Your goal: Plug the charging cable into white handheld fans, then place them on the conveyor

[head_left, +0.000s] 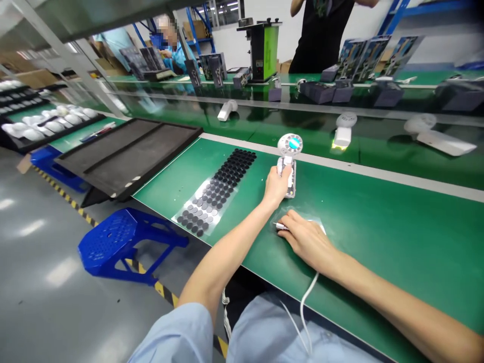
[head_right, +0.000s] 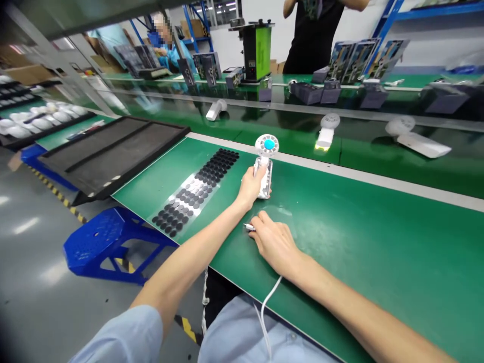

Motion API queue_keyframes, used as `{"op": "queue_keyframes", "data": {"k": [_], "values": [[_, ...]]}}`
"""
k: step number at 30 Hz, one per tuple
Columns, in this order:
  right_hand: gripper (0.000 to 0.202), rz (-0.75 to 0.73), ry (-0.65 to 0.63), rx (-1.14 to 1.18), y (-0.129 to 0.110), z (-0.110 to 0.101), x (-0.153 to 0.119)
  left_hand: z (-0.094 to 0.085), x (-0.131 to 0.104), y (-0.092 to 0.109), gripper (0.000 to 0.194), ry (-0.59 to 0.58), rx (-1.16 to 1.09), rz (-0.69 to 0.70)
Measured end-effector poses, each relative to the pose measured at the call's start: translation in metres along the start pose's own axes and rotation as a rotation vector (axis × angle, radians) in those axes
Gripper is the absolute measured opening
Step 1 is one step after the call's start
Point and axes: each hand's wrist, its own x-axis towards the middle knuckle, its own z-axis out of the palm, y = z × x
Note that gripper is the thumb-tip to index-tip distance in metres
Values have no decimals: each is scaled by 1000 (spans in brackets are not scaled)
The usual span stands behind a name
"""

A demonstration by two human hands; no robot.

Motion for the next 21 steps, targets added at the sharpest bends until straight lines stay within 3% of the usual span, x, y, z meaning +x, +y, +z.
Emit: {"op": "queue_keyframes", "data": {"k": [7,11,14,17,21], "values": [[15,-27,28,43,0,3,0,-10,-3,-5,26,-11,112,104],[16,-97,145,269,0,-2,-12,-11,-6,-1,25,-51,139,127],[14,2,257,496,12,-26,-10,-12,-13,3,28,-120,146,135],[12,91,360,558,31,-57,4,-11,-20,5,37,-209,125,138],[15,20,419,479,45,-81,24,-7,-26,5,45,-318,71,101]]}}
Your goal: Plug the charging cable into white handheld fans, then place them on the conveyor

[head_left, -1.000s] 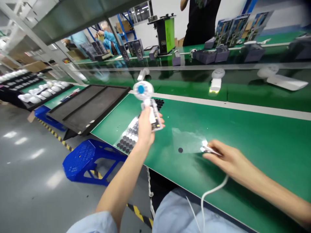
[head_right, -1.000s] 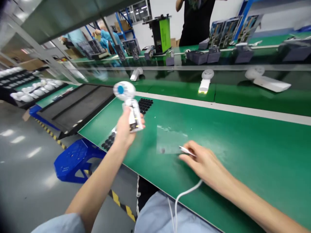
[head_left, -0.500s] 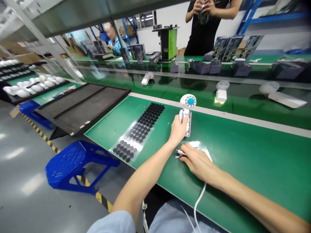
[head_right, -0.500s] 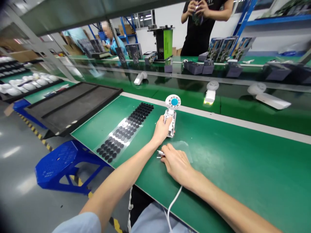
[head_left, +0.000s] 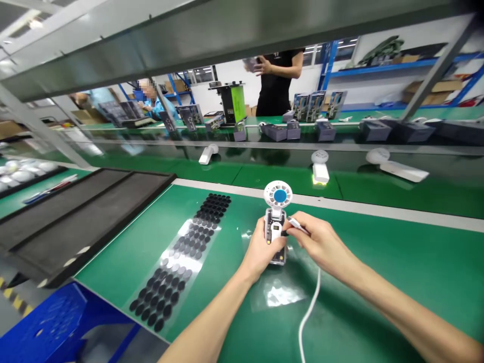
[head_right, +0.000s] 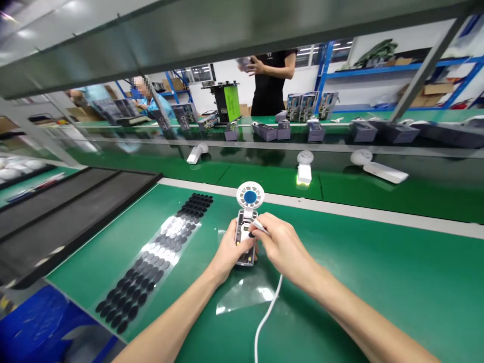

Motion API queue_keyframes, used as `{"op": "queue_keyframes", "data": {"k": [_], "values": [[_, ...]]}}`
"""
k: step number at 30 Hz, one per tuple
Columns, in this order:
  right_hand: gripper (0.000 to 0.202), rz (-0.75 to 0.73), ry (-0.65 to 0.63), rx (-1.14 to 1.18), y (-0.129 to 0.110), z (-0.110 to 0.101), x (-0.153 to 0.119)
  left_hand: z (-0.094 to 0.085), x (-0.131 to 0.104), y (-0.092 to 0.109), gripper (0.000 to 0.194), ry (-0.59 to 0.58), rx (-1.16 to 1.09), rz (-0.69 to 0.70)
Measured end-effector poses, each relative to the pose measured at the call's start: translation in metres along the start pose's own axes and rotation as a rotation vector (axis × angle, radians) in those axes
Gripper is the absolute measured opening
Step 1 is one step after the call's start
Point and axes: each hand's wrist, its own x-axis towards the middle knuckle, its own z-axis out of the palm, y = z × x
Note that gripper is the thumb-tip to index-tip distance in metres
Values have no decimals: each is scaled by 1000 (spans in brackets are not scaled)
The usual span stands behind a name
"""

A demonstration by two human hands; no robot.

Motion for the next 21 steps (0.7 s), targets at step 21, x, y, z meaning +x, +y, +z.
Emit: {"op": "queue_keyframes", "data": {"k": [21], "values": [[17,-68,-87,-184,1,7,10,2,-3,-1,46,-61,157,69]]}}
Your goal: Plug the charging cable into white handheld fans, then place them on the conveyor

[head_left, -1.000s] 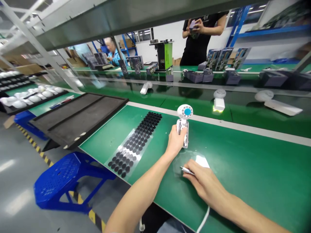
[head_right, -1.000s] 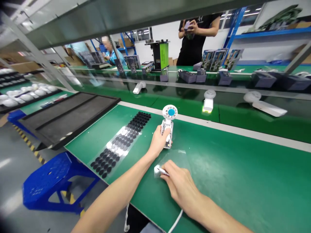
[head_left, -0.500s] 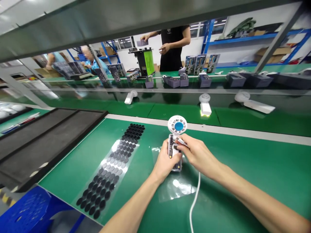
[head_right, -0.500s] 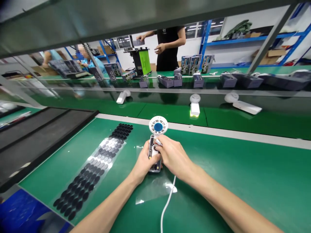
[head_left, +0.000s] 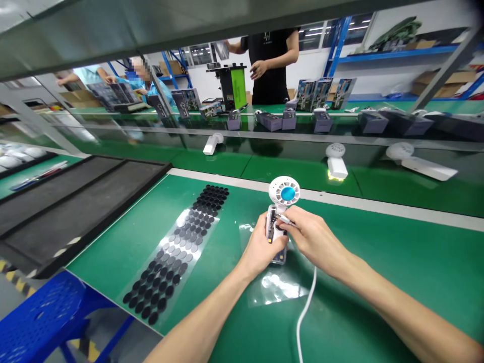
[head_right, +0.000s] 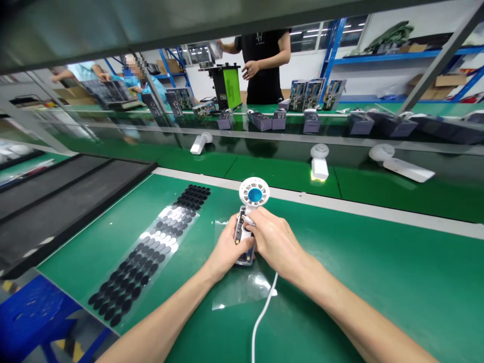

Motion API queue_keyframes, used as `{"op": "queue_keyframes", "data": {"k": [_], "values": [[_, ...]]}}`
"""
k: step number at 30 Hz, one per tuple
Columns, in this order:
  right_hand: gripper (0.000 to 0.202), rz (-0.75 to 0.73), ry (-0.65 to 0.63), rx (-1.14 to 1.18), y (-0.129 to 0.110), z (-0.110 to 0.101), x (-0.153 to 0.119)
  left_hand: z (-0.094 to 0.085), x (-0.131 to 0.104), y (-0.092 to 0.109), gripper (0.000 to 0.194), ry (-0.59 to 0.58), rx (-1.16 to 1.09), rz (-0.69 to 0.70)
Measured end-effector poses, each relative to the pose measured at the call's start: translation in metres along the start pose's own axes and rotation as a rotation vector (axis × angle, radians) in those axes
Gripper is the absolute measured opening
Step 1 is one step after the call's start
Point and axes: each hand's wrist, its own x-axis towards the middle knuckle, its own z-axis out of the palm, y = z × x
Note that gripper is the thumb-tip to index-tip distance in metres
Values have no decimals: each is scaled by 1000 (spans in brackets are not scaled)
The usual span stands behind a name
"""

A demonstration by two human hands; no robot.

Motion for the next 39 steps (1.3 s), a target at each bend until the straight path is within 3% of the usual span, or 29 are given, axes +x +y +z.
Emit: {"op": "queue_keyframes", "data": {"k": [13,22,29,35,39], "values": [[18,-75,49,-58,7,7,-5,2,0,1,48,13,22,29],[37,-253,208,-52,17,25,-17,-1,1,-8,36,10,-61,70],[48,-262,231,-41,25,31,-23,-2,-2,-6,28,63,26,100],[59,-242,176,-21,27,38,-27,2,-1,1,22,123,-98,23],[51,-157,246,30,28,33,-34,4,-4,5,23,108,-305,-157]]}}
